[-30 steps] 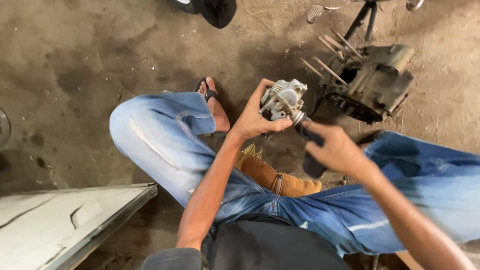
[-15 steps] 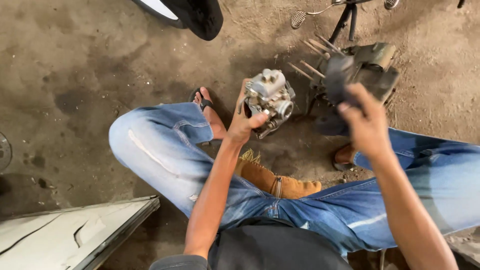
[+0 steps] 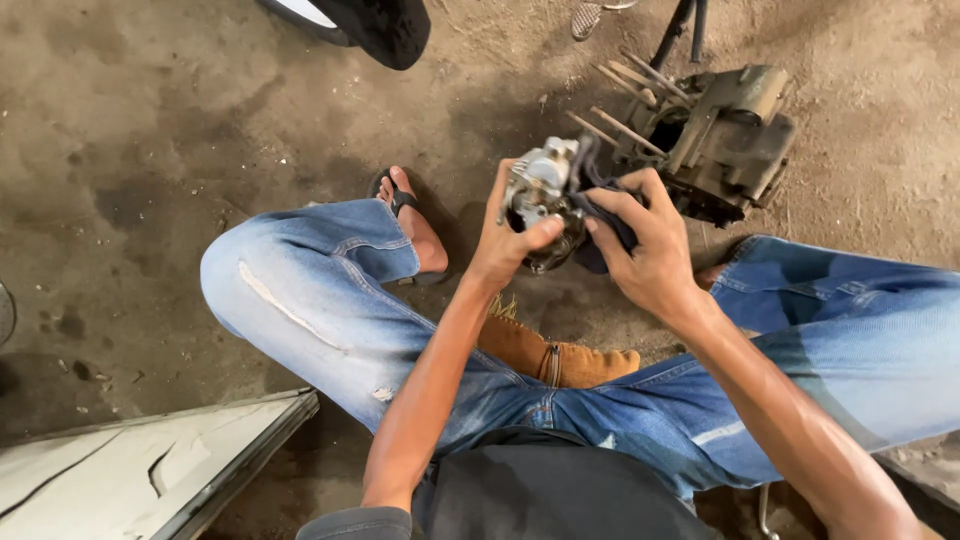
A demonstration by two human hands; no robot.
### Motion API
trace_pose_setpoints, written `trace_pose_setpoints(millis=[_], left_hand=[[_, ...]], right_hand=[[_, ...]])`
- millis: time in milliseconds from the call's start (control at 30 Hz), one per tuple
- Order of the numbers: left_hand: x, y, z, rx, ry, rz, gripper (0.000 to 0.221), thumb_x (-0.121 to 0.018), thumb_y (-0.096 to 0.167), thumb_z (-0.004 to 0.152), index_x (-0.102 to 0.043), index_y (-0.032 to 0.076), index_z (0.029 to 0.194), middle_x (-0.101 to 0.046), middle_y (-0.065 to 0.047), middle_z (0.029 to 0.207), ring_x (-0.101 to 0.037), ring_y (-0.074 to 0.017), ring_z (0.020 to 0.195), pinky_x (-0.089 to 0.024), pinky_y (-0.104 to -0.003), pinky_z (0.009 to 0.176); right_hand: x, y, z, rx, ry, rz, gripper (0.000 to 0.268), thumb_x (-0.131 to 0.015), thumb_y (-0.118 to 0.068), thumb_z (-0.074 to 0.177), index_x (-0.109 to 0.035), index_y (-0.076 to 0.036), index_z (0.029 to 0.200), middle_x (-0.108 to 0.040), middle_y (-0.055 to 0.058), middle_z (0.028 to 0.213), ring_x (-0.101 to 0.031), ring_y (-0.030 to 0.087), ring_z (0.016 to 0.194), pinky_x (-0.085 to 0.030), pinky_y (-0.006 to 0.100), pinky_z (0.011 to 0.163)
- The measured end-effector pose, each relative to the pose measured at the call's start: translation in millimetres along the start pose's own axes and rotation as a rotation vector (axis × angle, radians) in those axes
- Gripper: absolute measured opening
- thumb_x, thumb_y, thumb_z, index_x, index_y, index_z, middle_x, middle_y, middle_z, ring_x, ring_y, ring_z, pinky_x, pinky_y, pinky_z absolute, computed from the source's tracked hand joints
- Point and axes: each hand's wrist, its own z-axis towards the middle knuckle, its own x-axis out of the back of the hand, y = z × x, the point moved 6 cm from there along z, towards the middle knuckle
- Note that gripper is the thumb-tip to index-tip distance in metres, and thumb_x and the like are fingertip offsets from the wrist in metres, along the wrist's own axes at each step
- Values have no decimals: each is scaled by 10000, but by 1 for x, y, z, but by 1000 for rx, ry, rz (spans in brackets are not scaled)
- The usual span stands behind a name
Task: The person cleans a motorcycle carburetor using a cloth.
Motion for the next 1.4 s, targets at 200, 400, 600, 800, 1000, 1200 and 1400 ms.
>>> trace_pose_setpoints(millis=[200,400,600,800,1000,1200,1400], left_hand=[[8,-20,0,62,37,-50,767,-834,360,796,-486,62,1412,-588,-80,1280,-548,-203,1218,-450,-361,1091],[-8,-13,-7,133,-144,-110,854,-837,365,767,-461,63,1472,-566,-75,1380,-524,-198,1304,-407,-352,1145],[5,-26,-13,264,-138,-253,942,-831,338,755,-396,29,1531,-567,-116,1401,-558,-246,1282,-477,-405,1094],[20,-51,-25,442,-99,-263,954,-794,332,744,-357,41,1541,-561,-145,1365,-568,-278,1240,-515,-430,1019],[11,-57,-27,504,-198,-52,942,-766,365,769,-356,86,1571,-551,-77,1433,-559,-189,1285,-500,-341,1050],[10,-67,-30,645,-211,-124,794,-744,382,798,-449,49,1456,-615,-119,1232,-620,-219,1089,-549,-372,905],[3,-66,-27,624,-157,-86,743,-703,395,885,-472,15,1480,-612,-117,1233,-604,-188,1091,-526,-347,906]], right_hand=[[-3,13,6,-41,-69,135,265,-725,0,947,-689,-53,1204,-494,123,1066,-551,243,970,-468,326,860],[12,127,-13,-528,116,633,285,-551,-184,1172,-673,-24,1374,-505,8,1052,-451,134,979,-409,255,924],[40,62,0,-318,-129,446,334,-485,-250,1150,-675,21,1198,-647,67,1330,-589,166,1253,-435,291,1122],[21,21,4,-247,-192,193,505,-783,-62,859,-548,-12,1303,-629,125,1233,-599,221,1193,-463,353,1087],[11,-9,21,-182,-403,532,797,-669,-25,754,-388,-47,1500,-604,77,1383,-565,161,1283,-409,329,1120],[2,32,2,-271,-461,352,475,-727,-133,879,-595,-35,1324,-722,83,1138,-648,131,1057,-516,311,956],[-13,57,-6,-528,-343,215,388,-787,-189,893,-641,-27,1213,-741,83,1043,-659,128,965,-544,307,897]])
